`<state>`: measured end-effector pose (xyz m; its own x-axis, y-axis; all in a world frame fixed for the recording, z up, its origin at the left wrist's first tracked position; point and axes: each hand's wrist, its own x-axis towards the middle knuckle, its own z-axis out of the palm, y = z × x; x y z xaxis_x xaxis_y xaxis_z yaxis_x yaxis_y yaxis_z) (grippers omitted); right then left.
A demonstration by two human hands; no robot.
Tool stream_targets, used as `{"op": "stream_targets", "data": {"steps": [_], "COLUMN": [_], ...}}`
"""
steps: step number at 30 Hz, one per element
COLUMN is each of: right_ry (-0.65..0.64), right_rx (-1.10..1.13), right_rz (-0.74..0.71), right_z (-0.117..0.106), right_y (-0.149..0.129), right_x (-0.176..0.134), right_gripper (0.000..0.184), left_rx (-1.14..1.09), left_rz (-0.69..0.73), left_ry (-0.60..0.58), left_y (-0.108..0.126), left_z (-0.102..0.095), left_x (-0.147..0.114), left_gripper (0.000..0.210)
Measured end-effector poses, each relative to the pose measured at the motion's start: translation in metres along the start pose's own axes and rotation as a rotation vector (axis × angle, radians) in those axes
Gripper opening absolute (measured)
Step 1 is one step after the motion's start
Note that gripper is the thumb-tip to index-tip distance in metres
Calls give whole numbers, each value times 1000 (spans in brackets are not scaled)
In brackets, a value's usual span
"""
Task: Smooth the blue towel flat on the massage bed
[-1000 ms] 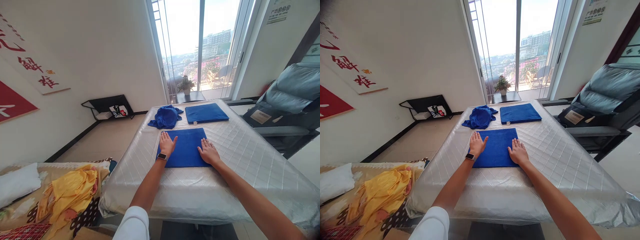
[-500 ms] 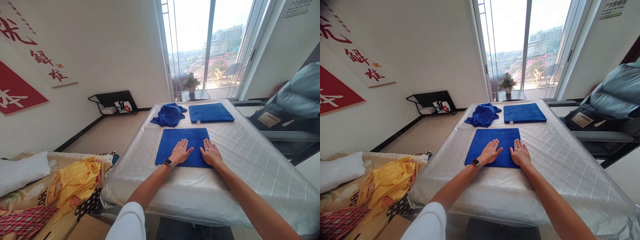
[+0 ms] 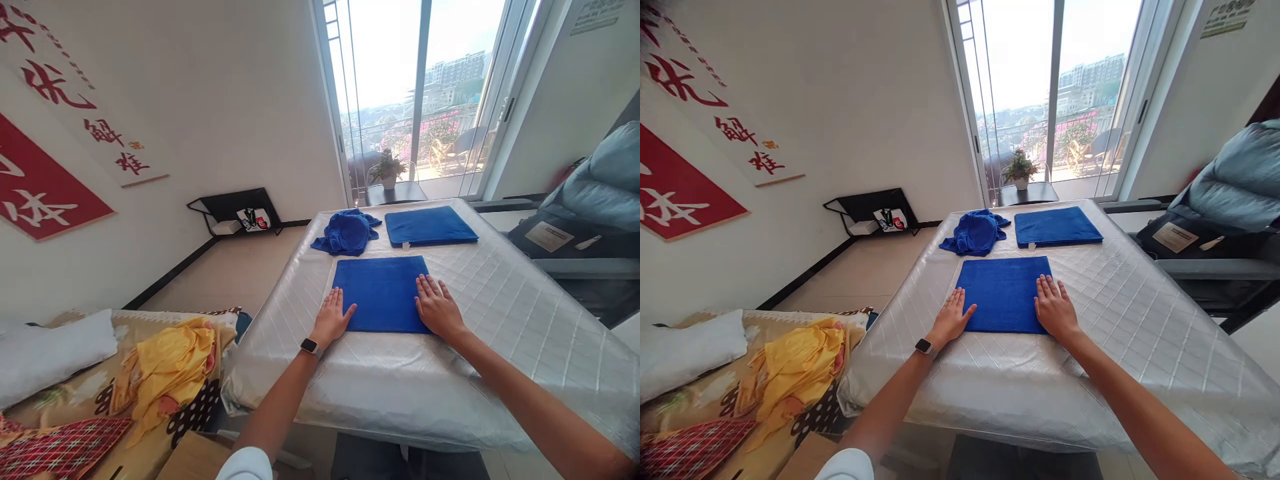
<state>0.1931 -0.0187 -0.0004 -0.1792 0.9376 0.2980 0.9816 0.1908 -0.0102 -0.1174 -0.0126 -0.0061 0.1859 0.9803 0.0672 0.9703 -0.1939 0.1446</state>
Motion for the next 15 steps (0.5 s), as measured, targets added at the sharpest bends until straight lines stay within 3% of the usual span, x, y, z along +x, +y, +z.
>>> {"op": "stream_targets", "data": {"steps": [5, 8, 11, 15], "right_ry": [-150, -174, -161, -165], "right_rx": [30, 65, 84, 66], "right_rz": [64, 74, 71, 63], "right_z": [0, 8, 11, 9], "right_y": [-6, -6, -5, -5], "right_x": [-37, -47, -47, -47], "right_gripper": [66, 67, 67, 66], "left_rx": [74, 148, 110, 0], "left_rz": [1, -22, 159, 482], "left_ry": [-16, -20, 21, 60], "left_y": [-1, 15, 61, 141], "left_z": [-8, -18, -21, -2], "left_x": [1, 5, 12, 23], "left_gripper": [88, 90, 85, 73]}}
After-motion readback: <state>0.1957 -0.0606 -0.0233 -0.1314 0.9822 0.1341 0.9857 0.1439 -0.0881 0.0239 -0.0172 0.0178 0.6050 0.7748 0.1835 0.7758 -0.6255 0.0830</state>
